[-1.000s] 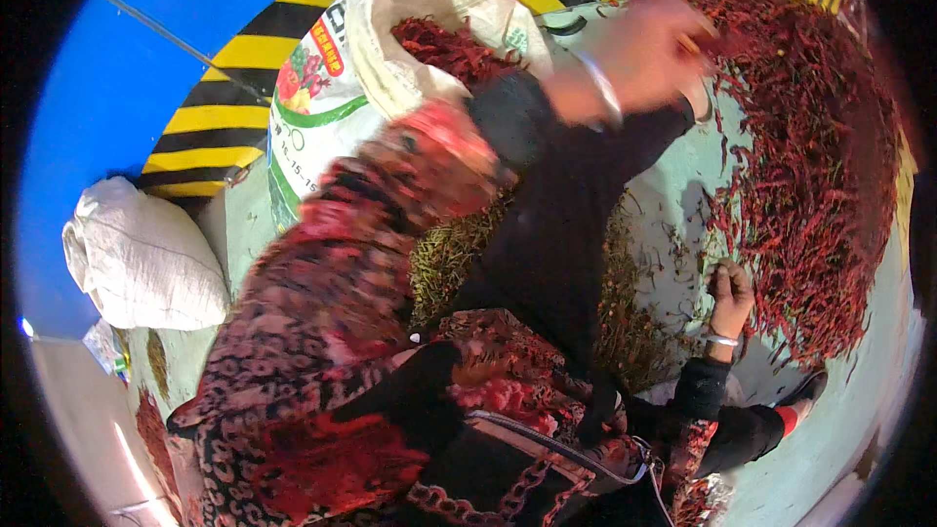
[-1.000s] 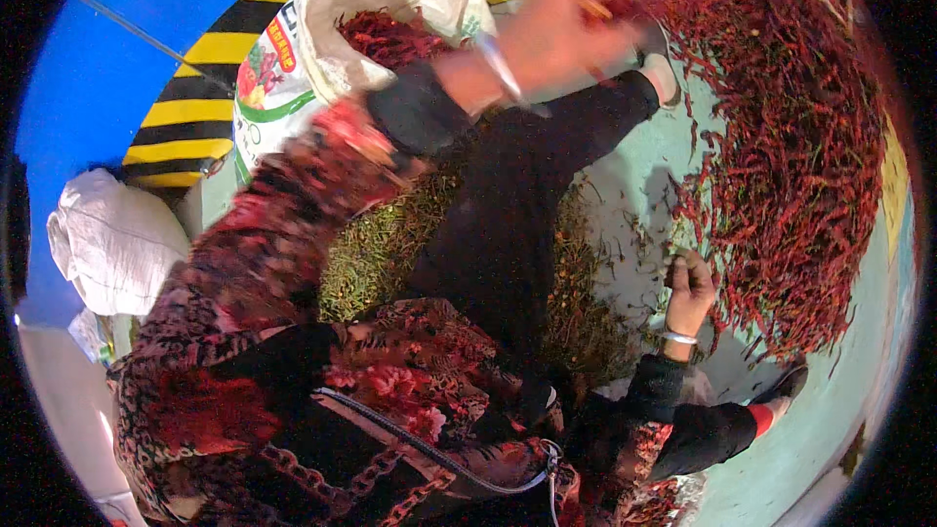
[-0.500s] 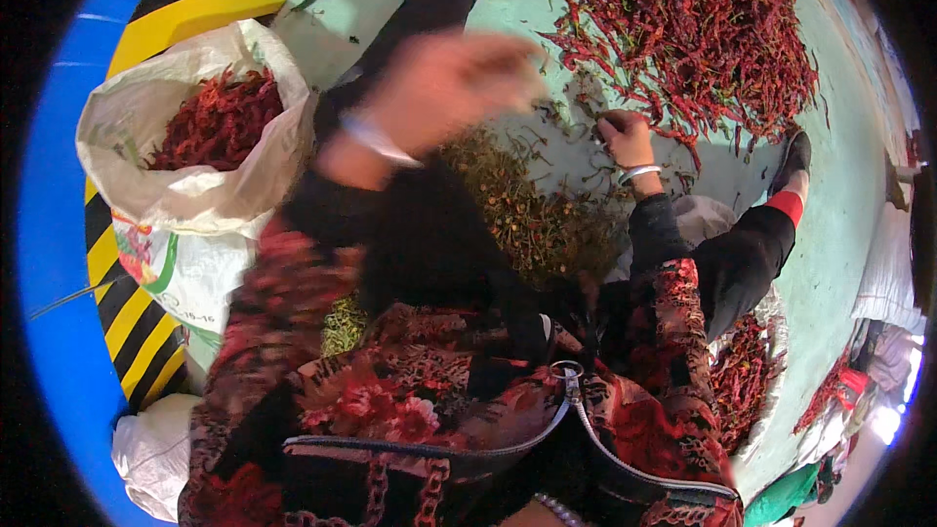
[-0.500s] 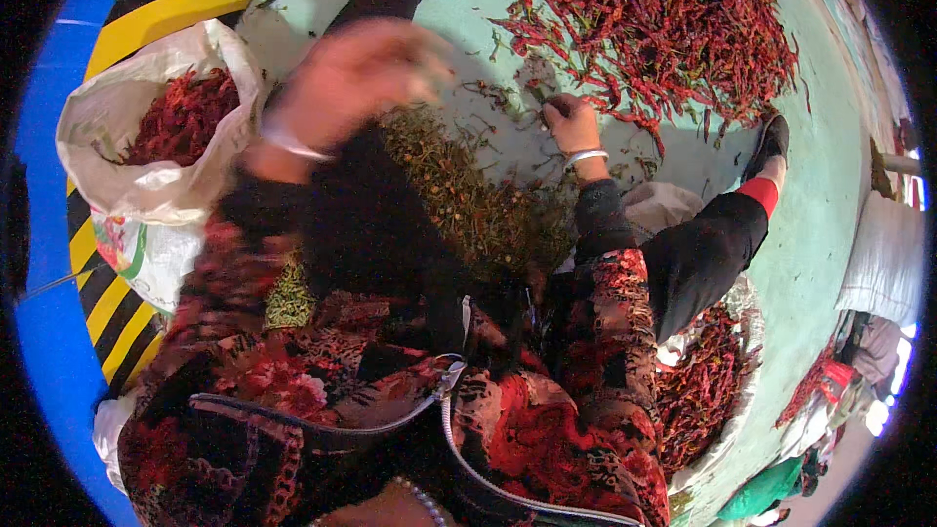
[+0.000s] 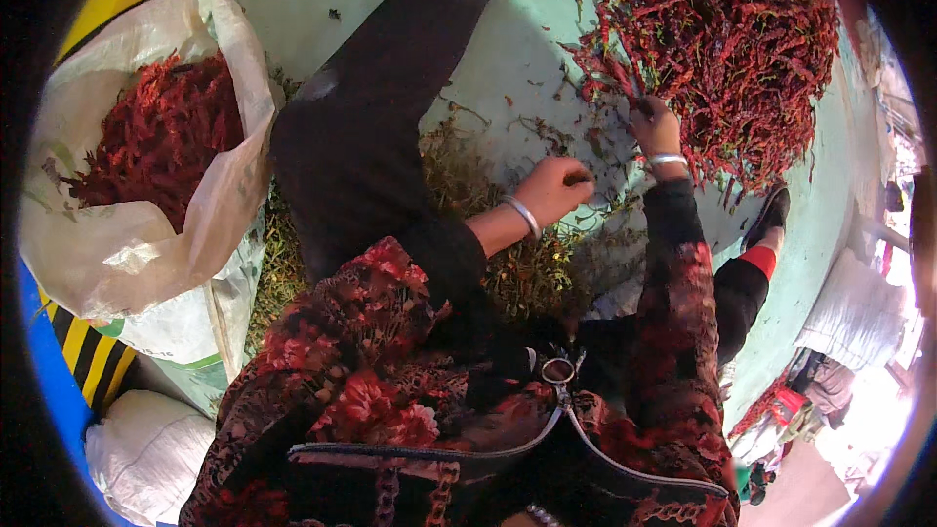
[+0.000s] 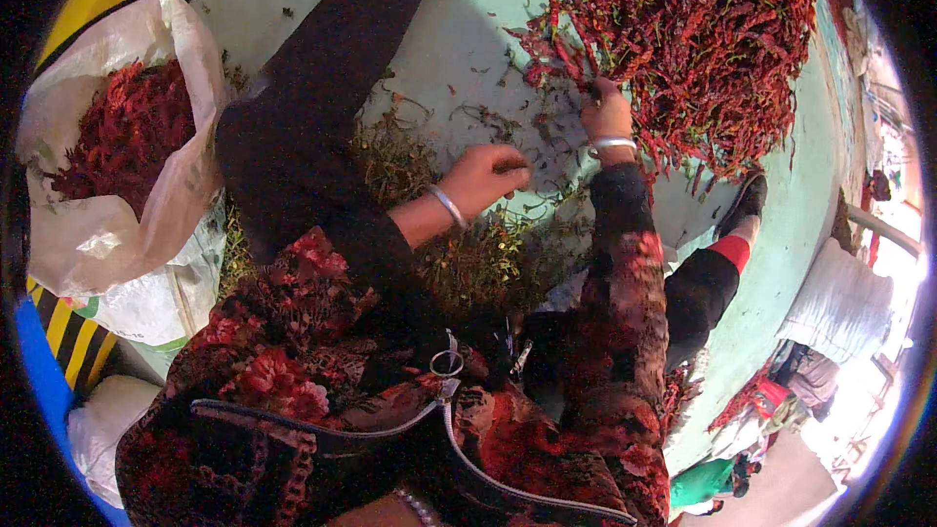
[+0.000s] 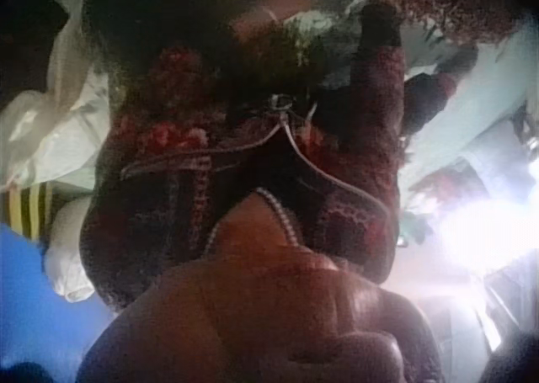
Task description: The person sits on the floor and removes stems from dried red chili peppers by hand, placing the de-stemmed peppers into a white sack. The person repeatedly picks peppers from a pile, pulls off the stems, and drops the peppers into the sack.
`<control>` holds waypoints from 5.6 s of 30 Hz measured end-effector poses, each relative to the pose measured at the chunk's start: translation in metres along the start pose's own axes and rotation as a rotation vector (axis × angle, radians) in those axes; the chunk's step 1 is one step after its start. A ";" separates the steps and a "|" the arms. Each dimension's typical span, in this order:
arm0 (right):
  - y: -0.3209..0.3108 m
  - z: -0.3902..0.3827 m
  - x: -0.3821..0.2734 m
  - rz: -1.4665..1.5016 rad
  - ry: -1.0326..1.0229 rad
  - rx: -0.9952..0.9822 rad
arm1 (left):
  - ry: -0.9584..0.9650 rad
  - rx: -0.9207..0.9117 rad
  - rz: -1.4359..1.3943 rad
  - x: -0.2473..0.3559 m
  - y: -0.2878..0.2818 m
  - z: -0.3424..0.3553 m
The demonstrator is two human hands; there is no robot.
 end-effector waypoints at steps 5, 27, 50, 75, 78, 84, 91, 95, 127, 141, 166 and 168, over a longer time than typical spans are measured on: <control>-0.028 -0.056 -0.051 0.301 0.117 -0.163 | 0.004 0.036 0.020 0.003 -0.003 0.001; -0.047 -0.145 -0.172 1.396 0.023 -0.661 | -0.161 0.107 -0.845 0.006 -0.016 0.002; -0.021 -0.077 -0.103 0.482 0.106 -0.198 | -0.129 0.152 -0.375 0.017 -0.017 0.003; 0.014 0.021 -0.053 -0.263 -0.256 -0.164 | 0.090 0.408 -0.436 -0.011 -0.021 0.016; -0.004 -0.017 -0.069 0.158 -0.192 -0.182 | -0.176 0.366 -0.455 -0.017 -0.022 0.014; -0.024 -0.068 -0.085 0.417 0.053 -0.125 | -0.312 0.326 -0.613 -0.012 -0.010 0.002; -0.002 -0.035 -0.077 -0.173 -0.170 -0.104 | -0.225 0.335 -0.575 -0.007 -0.016 -0.008; 0.034 0.001 -0.074 -0.300 -0.212 -0.023 | -0.180 0.321 -0.588 -0.014 -0.015 0.004; 0.007 0.037 -0.083 0.163 -0.034 -0.060 | -0.164 0.498 -0.577 -0.010 -0.036 0.014; 0.004 -0.053 -0.081 0.480 0.218 -0.046 | -0.093 0.453 -0.386 -0.007 -0.030 0.012; 0.011 0.045 0.017 -0.373 0.162 -0.038 | -0.203 0.205 -0.615 0.004 -0.013 0.016; 0.019 0.048 0.006 -0.404 0.207 -0.121 | -0.167 0.300 -0.558 0.001 -0.023 0.015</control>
Point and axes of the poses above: each hand's wrist, its own z-axis towards the middle knuckle, its own y-axis out of the palm, x = y × z, the point moved 5 cm from there along z, towards the middle knuckle, and after that the axes turned 1 degree about z, right-handed, at the moved point
